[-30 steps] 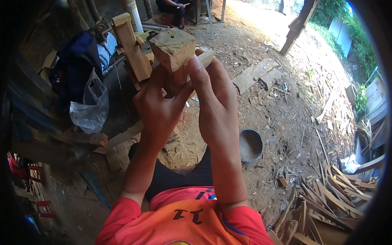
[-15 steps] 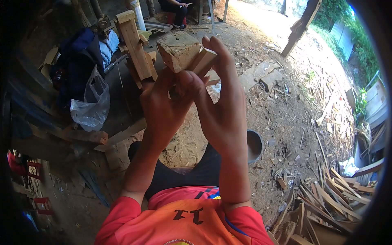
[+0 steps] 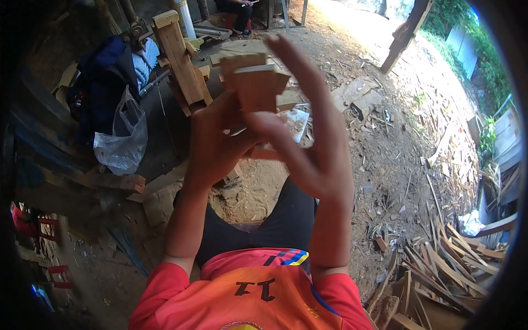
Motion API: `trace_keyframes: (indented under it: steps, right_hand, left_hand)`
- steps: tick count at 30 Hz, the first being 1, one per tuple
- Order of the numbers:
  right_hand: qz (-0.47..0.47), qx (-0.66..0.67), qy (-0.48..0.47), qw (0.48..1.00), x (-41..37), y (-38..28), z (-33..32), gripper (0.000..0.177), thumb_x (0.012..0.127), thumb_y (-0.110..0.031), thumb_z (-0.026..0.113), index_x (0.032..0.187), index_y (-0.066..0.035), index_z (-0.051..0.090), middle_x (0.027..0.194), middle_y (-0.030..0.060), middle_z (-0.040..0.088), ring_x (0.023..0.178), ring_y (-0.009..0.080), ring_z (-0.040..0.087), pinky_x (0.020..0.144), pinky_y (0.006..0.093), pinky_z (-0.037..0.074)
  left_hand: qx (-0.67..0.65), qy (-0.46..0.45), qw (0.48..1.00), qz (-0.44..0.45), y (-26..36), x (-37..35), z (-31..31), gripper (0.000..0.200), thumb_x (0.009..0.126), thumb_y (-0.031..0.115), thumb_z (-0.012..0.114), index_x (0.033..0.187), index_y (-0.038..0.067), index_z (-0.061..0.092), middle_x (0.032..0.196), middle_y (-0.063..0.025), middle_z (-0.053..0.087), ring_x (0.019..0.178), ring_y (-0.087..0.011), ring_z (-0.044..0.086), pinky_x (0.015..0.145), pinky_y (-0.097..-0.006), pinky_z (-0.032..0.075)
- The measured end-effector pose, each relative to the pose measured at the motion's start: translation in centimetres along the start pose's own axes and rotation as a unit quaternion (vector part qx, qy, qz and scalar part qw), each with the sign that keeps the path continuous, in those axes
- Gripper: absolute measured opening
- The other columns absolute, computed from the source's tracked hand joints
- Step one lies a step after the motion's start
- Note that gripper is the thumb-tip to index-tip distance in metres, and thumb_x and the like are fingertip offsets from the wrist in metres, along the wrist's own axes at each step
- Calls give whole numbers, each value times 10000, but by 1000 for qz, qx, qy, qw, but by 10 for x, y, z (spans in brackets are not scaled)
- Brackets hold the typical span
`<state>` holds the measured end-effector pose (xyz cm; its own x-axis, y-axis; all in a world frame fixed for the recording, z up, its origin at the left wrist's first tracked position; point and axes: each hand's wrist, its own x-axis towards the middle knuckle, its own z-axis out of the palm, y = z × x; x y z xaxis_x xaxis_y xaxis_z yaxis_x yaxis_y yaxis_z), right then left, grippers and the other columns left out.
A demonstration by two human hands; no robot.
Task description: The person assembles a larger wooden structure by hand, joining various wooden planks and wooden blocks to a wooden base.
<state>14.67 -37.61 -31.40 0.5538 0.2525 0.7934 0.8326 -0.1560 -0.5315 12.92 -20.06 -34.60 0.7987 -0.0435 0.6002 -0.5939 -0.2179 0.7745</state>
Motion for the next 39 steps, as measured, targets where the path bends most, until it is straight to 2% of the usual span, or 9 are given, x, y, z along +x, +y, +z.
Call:
trace_keyframes:
  steps: [3,6,11,17,23,30,34,37,39]
  right_hand:
    - [7,152,39,988,-3,22,-7,678,1012,-385,606,1539,17,464,1534,235,537,1448,341,505,1191,485,365]
    - [15,196,-1,981,-10,34,-8,610,1028,-345,593,1498,34,508,1501,255,566,1435,336,521,1189,474,364]
    - [-25,271,10,962,-17,30,-1,737,830,-230,888,1406,92,559,1412,243,633,1345,319,599,1110,454,473]
    - [-119,198,25,973,-1,21,-1,660,827,-194,866,1342,109,585,1328,253,672,1289,352,636,1087,458,516]
    - [-95,162,87,978,-11,10,13,607,870,-231,828,1305,121,592,1269,260,692,1226,367,671,1080,467,512]
    - [-83,151,192,966,-17,9,29,557,909,-288,803,1256,105,616,1221,237,713,1150,342,698,1034,452,532]
    - [-152,5,158,976,-14,23,17,522,905,-283,811,1243,73,635,1212,204,721,1105,328,709,979,417,554]
    - [-147,-33,143,978,-11,22,17,494,909,-270,809,1236,59,640,1179,180,725,1066,321,712,947,390,561]
    - [-135,-47,139,980,-10,20,16,467,918,-243,802,1233,60,638,1147,160,727,1034,301,712,931,373,561]
  left_hand:
    - [-271,-78,957,-67,1,-3,-11,434,947,218,800,1256,-37,633,1140,-138,764,985,-221,768,849,-388,629]
    - [-440,-115,891,-19,-11,-4,-7,462,980,225,765,1316,-53,612,1185,-159,744,1037,-261,756,925,-427,618]
    - [-453,-161,876,-37,-10,-8,-20,577,1027,376,691,1376,-68,572,1161,-144,739,1047,-232,739,948,-404,597]
    - [-411,-155,897,-50,-18,-14,-14,552,1037,426,672,1346,-26,608,1031,-32,716,939,-78,664,813,-277,550]
    - [-409,-171,893,-77,-19,-17,-22,525,1020,433,702,1317,5,638,958,60,646,831,13,533,704,-198,434]
    - [-366,-203,897,-143,14,-6,-30,472,1039,344,684,1335,-19,626,1079,-10,696,962,-63,630,806,-239,508]
    - [-320,-117,930,-137,30,-12,-26,449,1054,237,650,1403,-33,569,1237,-86,709,1115,-131,681,959,-321,556]
    - [-355,-154,911,-145,20,-8,-34,502,1043,200,644,1461,-46,512,1311,-116,690,1173,-160,678,1033,-353,545]
    - [-289,-143,938,-124,15,-9,-33,546,1022,200,666,1484,-36,499,1325,-110,677,1161,-162,679,980,-335,569]
